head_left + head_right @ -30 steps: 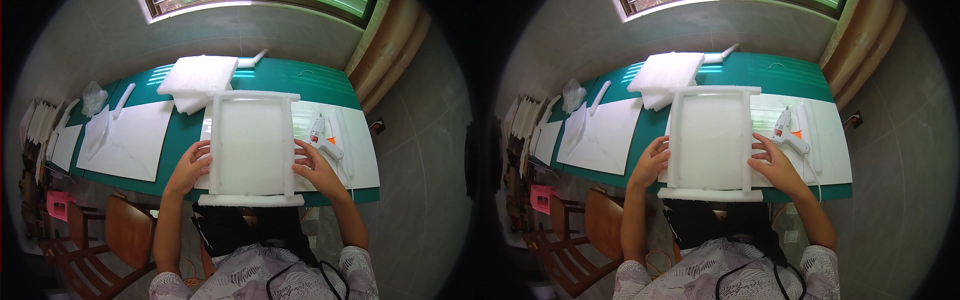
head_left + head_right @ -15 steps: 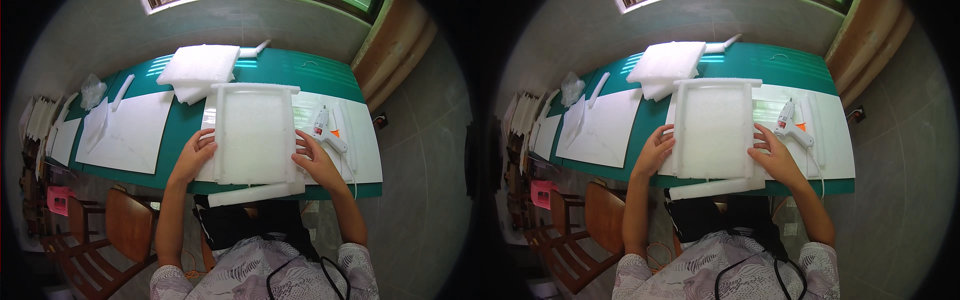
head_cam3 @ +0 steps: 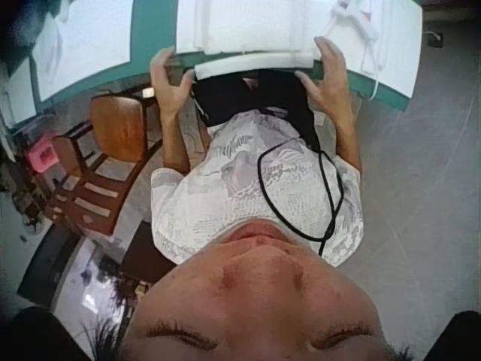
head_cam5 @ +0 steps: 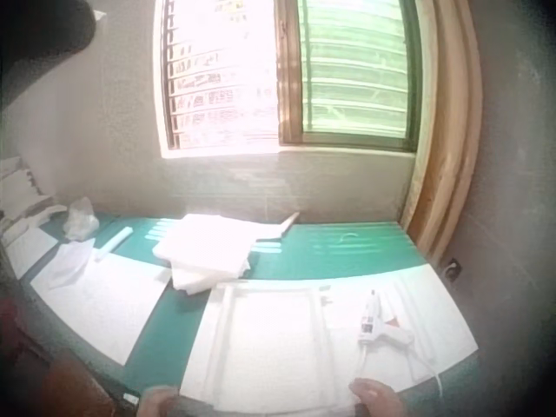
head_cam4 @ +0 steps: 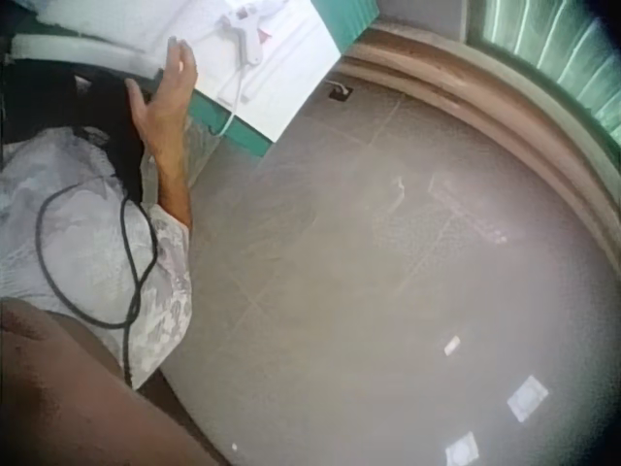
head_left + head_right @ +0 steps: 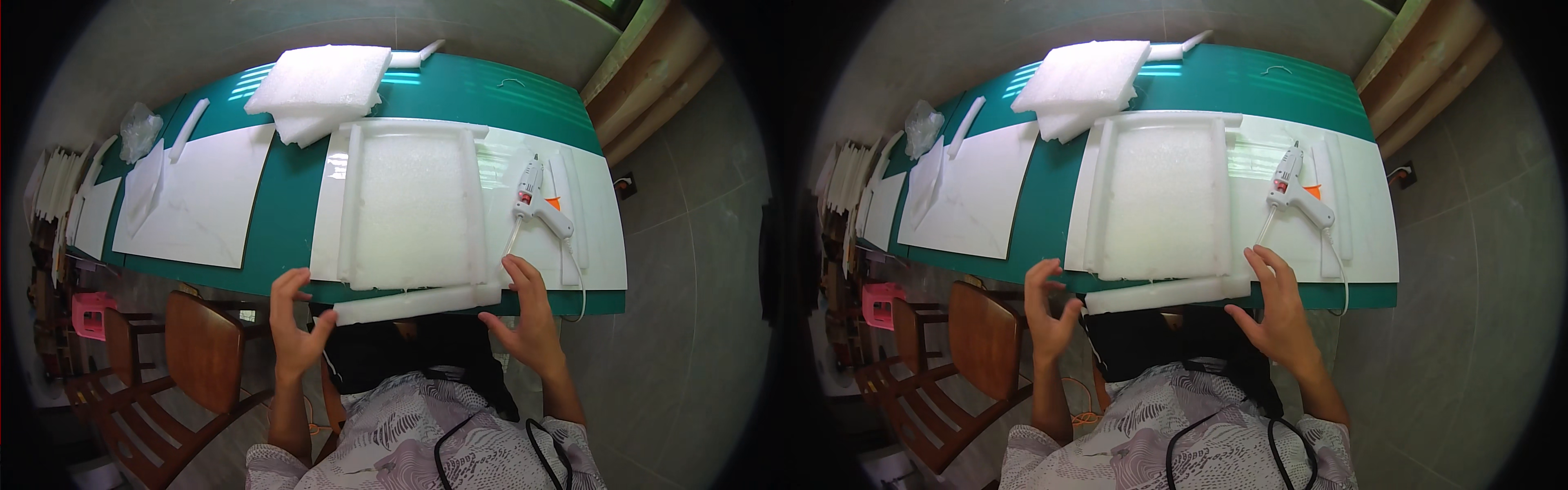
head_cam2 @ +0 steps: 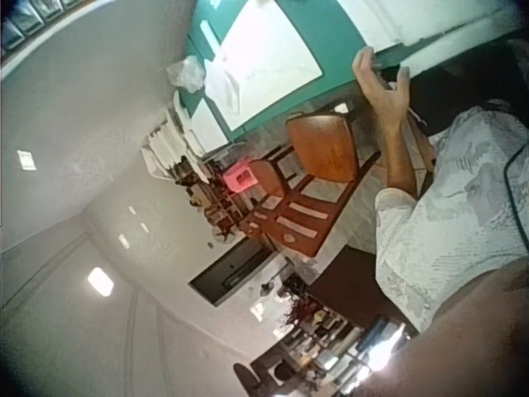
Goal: Using a hot glue gun to assemble foam pieces into a protective packaging box.
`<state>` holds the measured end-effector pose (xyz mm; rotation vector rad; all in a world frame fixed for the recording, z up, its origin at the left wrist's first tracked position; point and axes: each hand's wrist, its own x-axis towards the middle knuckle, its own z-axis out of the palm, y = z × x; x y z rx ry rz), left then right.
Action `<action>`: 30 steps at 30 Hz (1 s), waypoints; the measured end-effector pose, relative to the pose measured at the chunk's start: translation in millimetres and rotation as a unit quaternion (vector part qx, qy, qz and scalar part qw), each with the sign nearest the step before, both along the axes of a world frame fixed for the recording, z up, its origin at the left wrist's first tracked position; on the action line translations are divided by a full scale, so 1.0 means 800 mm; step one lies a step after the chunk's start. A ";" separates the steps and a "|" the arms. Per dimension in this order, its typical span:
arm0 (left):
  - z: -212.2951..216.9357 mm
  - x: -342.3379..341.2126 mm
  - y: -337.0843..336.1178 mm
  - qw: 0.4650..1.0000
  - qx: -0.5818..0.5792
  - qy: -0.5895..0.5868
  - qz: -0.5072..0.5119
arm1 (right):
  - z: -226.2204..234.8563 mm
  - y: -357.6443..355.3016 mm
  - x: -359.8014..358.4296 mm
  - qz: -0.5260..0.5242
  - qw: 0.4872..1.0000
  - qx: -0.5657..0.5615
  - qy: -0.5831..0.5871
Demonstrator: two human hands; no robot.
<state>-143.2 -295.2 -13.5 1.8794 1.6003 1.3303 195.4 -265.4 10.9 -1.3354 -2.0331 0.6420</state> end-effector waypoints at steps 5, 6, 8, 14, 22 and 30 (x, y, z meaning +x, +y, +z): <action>-0.025 0.018 -0.026 0.992 -0.035 0.121 -0.010 | -0.010 -0.003 -0.005 0.005 1.000 -0.006 0.013; -0.033 0.017 -0.024 0.989 -0.031 0.142 -0.013 | -0.013 -0.004 -0.003 -0.004 1.000 -0.003 0.006; -0.036 0.019 -0.018 0.988 -0.006 0.156 -0.003 | -0.016 -0.003 -0.003 -0.014 1.000 0.001 -0.002; -0.029 0.013 -0.012 0.995 0.029 0.090 -0.013 | -0.014 -0.001 -0.005 -0.016 0.999 0.023 0.028; -0.028 0.018 -0.004 0.990 0.095 0.108 0.008 | -0.018 0.001 -0.008 -0.047 0.996 0.035 0.067; -0.029 0.024 0.009 0.987 0.109 0.106 0.045 | -0.019 0.005 -0.013 -0.053 0.996 0.018 0.074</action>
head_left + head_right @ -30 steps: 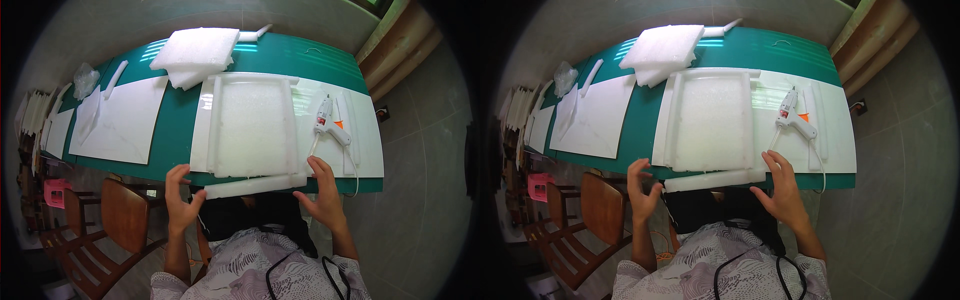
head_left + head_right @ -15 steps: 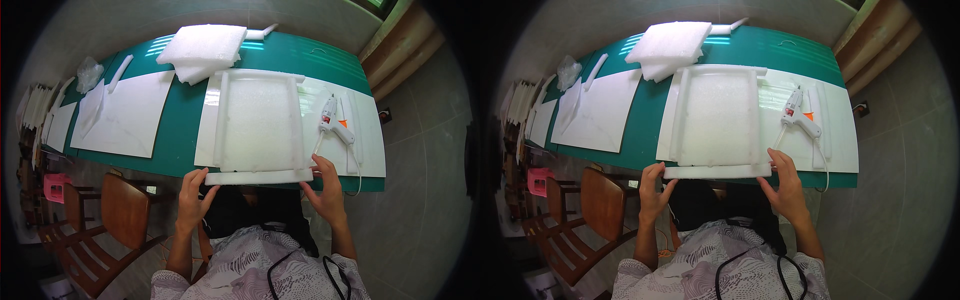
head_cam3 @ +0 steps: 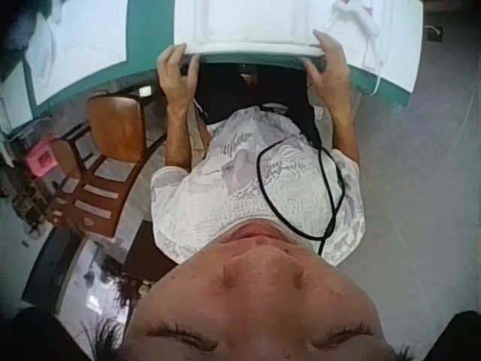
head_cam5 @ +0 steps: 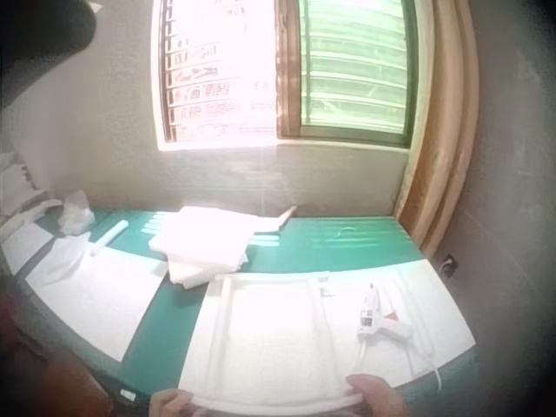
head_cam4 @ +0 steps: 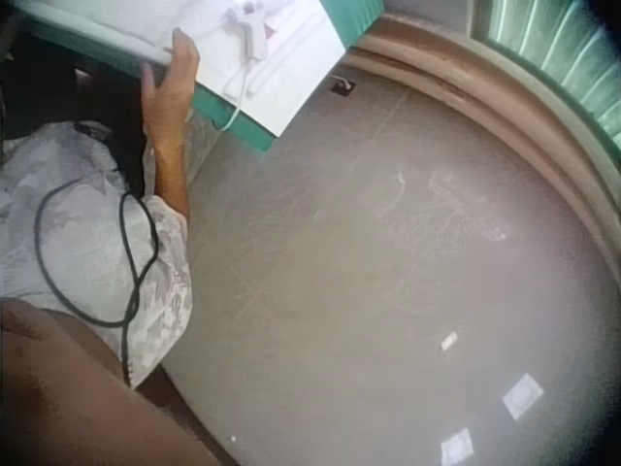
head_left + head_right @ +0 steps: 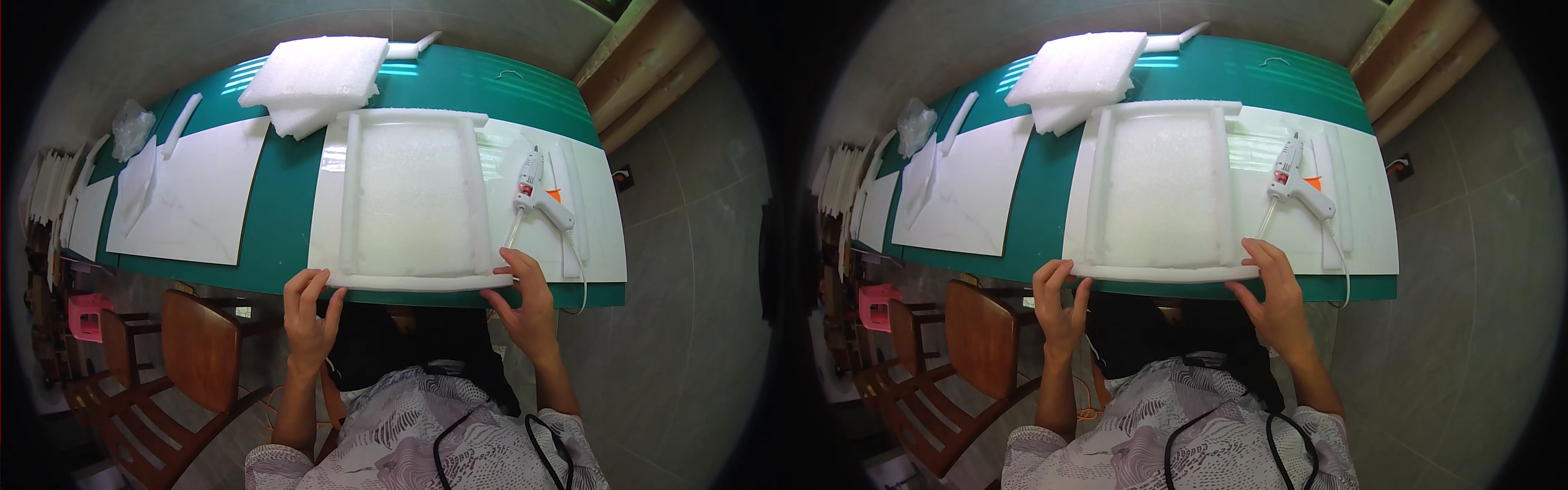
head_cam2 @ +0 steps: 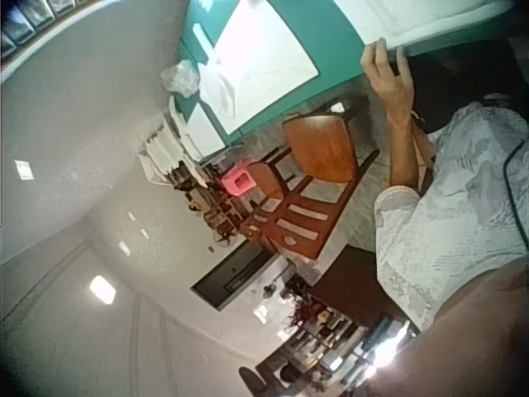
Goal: Using a hot glue gun to assemble foam pieces into a protective packaging box.
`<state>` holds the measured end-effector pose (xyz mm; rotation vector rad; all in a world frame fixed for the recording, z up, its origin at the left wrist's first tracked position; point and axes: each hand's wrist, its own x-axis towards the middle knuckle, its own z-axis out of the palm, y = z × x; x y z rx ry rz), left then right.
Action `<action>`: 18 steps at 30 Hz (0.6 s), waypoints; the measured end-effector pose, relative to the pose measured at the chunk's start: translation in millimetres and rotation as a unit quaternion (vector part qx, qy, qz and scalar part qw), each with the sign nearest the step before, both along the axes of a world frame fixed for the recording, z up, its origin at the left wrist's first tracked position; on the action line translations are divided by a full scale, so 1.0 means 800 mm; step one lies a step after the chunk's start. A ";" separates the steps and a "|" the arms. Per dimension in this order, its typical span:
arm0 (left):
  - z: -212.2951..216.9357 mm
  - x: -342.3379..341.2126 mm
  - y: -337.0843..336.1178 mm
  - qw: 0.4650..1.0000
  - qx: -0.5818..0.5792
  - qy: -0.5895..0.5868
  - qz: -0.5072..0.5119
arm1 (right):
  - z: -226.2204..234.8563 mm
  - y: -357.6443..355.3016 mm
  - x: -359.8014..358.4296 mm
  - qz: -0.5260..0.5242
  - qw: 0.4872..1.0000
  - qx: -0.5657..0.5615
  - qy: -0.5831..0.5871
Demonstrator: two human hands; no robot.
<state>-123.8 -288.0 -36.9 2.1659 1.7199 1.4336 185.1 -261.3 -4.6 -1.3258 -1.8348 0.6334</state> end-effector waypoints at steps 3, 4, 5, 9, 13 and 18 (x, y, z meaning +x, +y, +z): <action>0.000 0.001 0.005 1.000 -0.010 -0.003 -0.014 | 0.002 0.005 -0.004 0.001 1.000 0.018 -0.020; 0.003 0.001 0.007 1.000 -0.015 -0.003 -0.025 | 0.003 0.006 -0.005 -0.001 0.999 0.027 -0.025; 0.006 0.000 0.009 0.999 -0.019 -0.004 -0.036 | 0.003 0.007 -0.005 -0.001 0.999 0.027 -0.025; 0.015 0.000 0.011 0.998 -0.057 -0.002 -0.039 | 0.007 0.008 -0.007 0.004 0.994 0.065 -0.083; 0.017 -0.002 0.016 0.997 -0.039 0.049 -0.044 | 0.007 0.011 -0.007 0.007 0.994 0.070 -0.085; 0.025 0.000 0.022 0.995 -0.028 0.076 -0.058 | 0.011 0.017 -0.008 0.020 0.989 0.098 -0.111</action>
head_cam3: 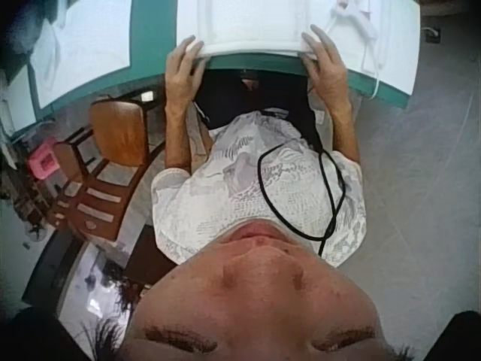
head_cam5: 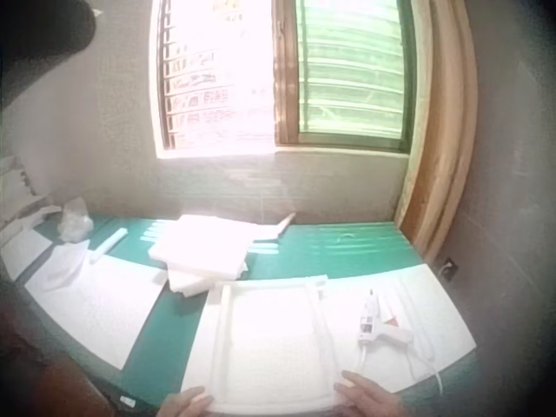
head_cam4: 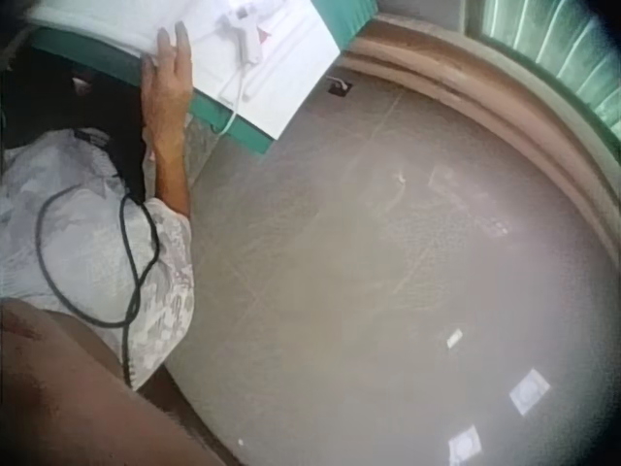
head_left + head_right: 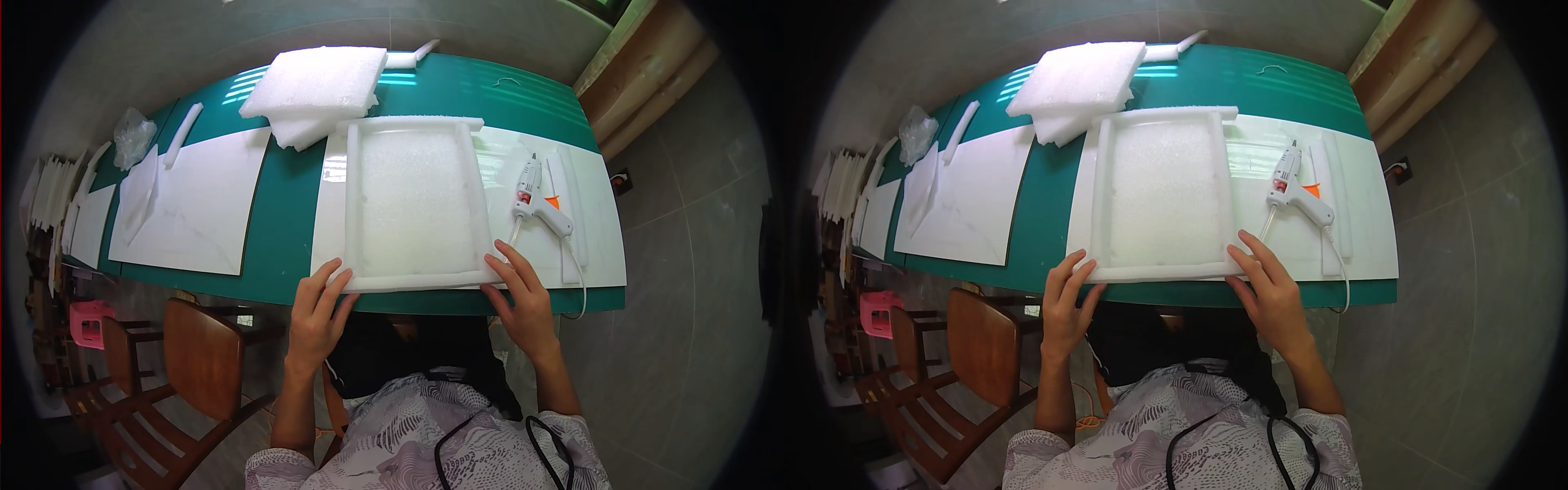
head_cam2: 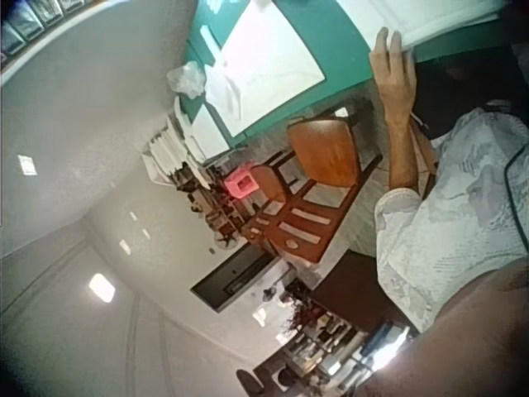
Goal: Using a hot glue gun to assemble foam pieces into a protective packaging box.
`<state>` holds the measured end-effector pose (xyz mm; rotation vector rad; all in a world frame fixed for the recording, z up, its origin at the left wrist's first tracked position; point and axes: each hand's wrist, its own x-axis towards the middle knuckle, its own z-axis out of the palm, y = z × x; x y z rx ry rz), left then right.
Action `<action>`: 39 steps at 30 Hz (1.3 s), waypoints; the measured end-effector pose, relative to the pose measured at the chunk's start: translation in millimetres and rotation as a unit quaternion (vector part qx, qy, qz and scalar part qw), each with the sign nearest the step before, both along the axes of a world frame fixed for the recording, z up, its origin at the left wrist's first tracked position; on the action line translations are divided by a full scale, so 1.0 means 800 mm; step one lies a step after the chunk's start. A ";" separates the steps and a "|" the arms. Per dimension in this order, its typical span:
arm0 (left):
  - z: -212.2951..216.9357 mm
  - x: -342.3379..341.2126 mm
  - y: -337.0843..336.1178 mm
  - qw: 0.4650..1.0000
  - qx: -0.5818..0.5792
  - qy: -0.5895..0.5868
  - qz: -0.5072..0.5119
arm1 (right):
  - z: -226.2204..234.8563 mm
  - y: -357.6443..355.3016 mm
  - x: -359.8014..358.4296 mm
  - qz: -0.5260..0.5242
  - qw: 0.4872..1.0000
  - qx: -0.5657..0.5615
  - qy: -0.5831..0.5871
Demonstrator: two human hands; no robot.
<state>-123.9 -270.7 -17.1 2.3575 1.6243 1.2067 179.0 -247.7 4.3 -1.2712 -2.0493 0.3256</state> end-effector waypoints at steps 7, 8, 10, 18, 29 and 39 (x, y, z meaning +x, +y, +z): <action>-0.002 0.002 0.004 1.000 0.006 0.007 -0.017 | -0.005 0.002 0.002 0.005 1.000 0.003 -0.011; -0.002 0.002 0.003 1.000 0.007 0.003 -0.014 | -0.004 0.002 0.003 0.005 1.000 0.005 -0.010; 0.001 0.005 0.004 1.000 0.007 0.008 -0.010 | -0.002 0.004 0.004 0.009 1.000 0.007 -0.025; -0.001 0.002 0.007 1.000 0.007 -0.006 -0.016 | 0.008 0.010 0.007 0.020 0.994 0.043 -0.097; 0.008 0.004 0.015 0.998 0.061 -0.016 -0.004 | 0.022 0.013 0.004 0.030 0.989 0.051 -0.135; 0.000 -0.003 0.012 0.998 -0.041 -0.045 -0.013 | 0.023 0.019 0.003 0.045 0.987 0.054 -0.148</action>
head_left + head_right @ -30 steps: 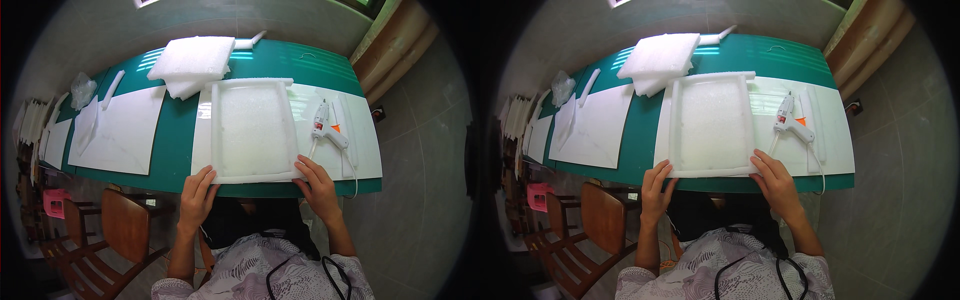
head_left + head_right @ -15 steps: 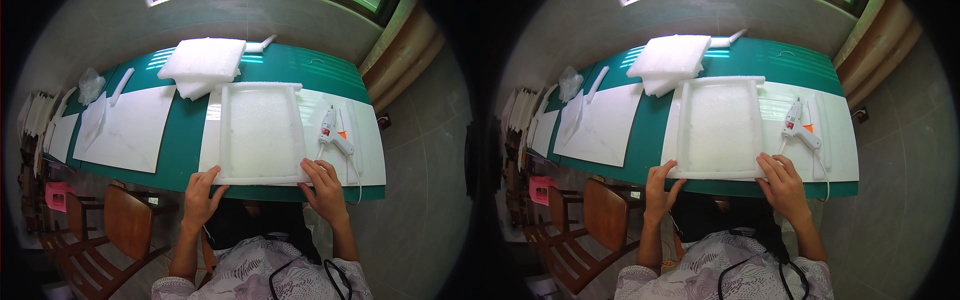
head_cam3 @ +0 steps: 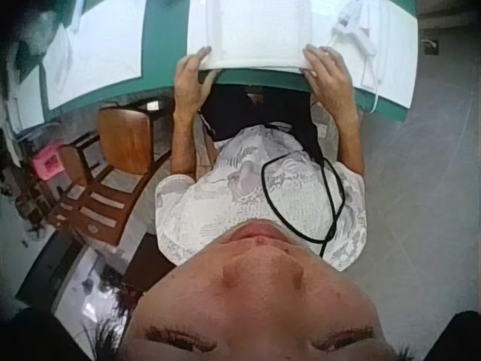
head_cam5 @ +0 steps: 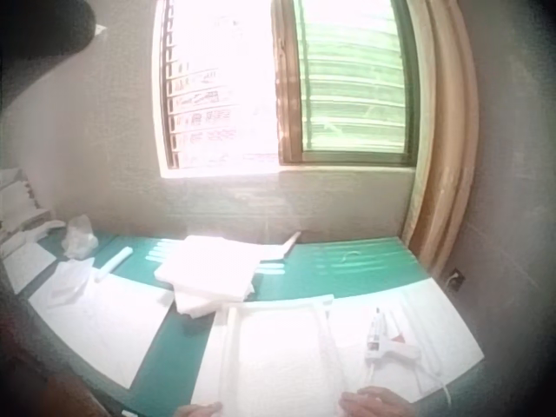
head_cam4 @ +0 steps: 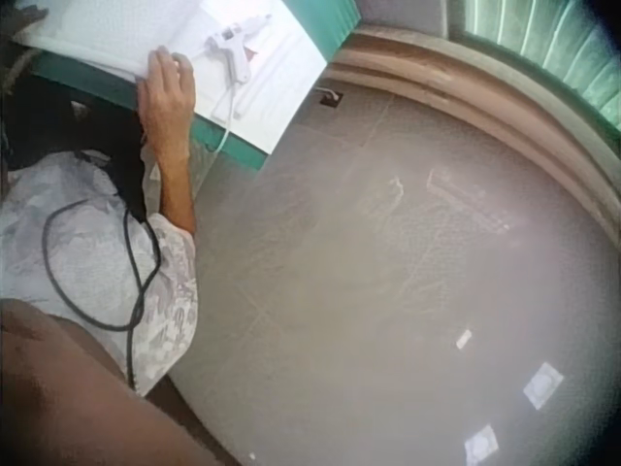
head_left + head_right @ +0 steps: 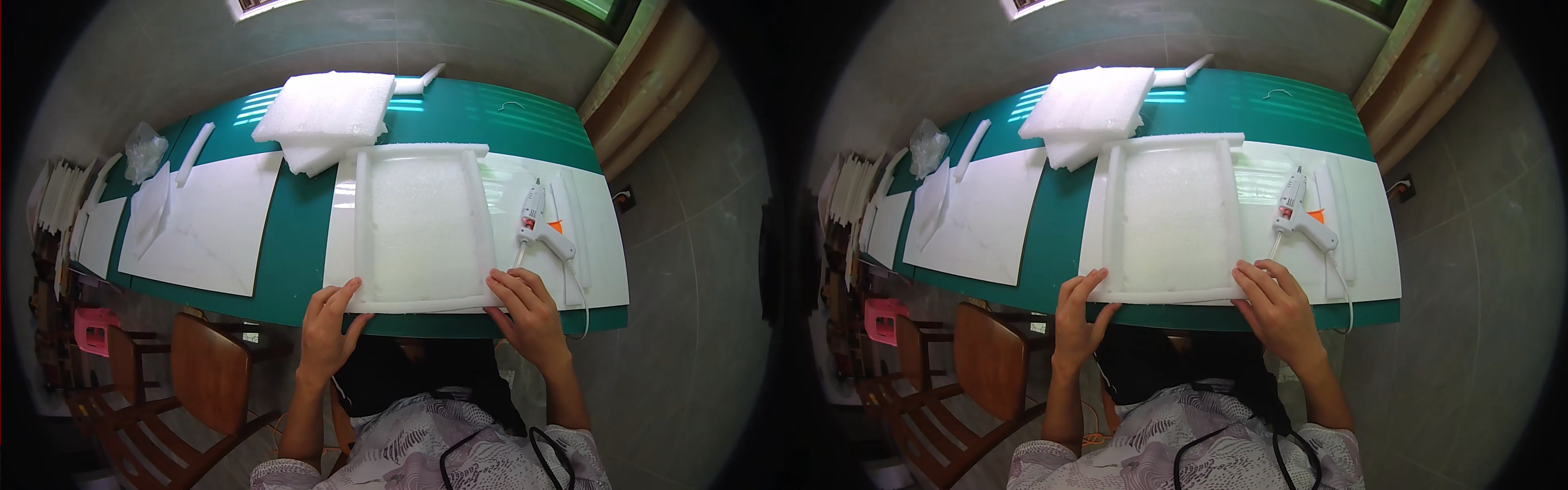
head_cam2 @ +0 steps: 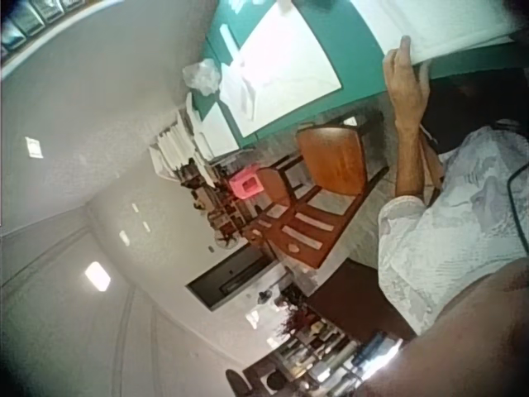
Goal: Using a hot glue gun to assemble foam pieces into a protective packaging box.
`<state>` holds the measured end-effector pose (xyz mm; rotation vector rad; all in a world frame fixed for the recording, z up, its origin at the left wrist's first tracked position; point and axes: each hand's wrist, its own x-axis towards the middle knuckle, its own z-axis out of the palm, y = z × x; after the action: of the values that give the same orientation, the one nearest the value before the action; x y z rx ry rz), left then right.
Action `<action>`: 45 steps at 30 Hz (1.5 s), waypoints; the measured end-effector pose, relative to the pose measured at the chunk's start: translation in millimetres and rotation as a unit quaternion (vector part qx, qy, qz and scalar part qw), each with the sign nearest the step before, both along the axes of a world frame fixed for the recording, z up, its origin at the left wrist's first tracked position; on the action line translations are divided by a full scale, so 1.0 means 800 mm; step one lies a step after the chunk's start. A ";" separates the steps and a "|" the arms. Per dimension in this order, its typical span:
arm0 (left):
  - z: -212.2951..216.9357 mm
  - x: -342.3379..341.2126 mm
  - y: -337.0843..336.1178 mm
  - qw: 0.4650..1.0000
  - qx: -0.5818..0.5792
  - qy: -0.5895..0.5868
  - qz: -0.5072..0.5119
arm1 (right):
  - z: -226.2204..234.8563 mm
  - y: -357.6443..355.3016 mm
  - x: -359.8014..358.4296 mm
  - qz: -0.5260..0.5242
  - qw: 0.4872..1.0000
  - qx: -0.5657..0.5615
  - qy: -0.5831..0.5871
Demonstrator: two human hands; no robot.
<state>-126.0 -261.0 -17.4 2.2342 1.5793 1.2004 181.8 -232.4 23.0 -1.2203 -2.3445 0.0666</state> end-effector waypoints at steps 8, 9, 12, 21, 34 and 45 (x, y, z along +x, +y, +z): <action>0.002 0.000 -0.001 1.000 -0.020 0.022 0.011 | -0.002 0.001 0.000 0.004 1.000 0.001 0.023; 0.003 0.000 -0.001 1.000 -0.019 0.022 0.011 | -0.002 0.000 -0.001 0.004 1.000 0.000 0.026; 0.004 0.003 0.000 0.999 -0.009 0.032 0.012 | -0.003 -0.001 0.000 0.003 1.000 0.001 0.027; 0.001 0.004 0.000 0.999 0.025 0.018 0.008 | -0.001 -0.003 -0.002 0.000 1.000 0.003 0.028; 0.007 0.004 -0.004 1.000 0.002 -0.018 -0.016 | -0.001 -0.012 0.004 -0.016 0.997 -0.037 0.062; 0.017 -0.009 -0.008 0.996 -0.021 -0.076 -0.032 | -0.005 -0.018 0.010 -0.035 0.995 -0.048 0.086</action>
<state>-133.6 -267.4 -3.6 2.0963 1.4518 1.2741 189.7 -247.2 19.3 -1.2875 -2.1695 0.2524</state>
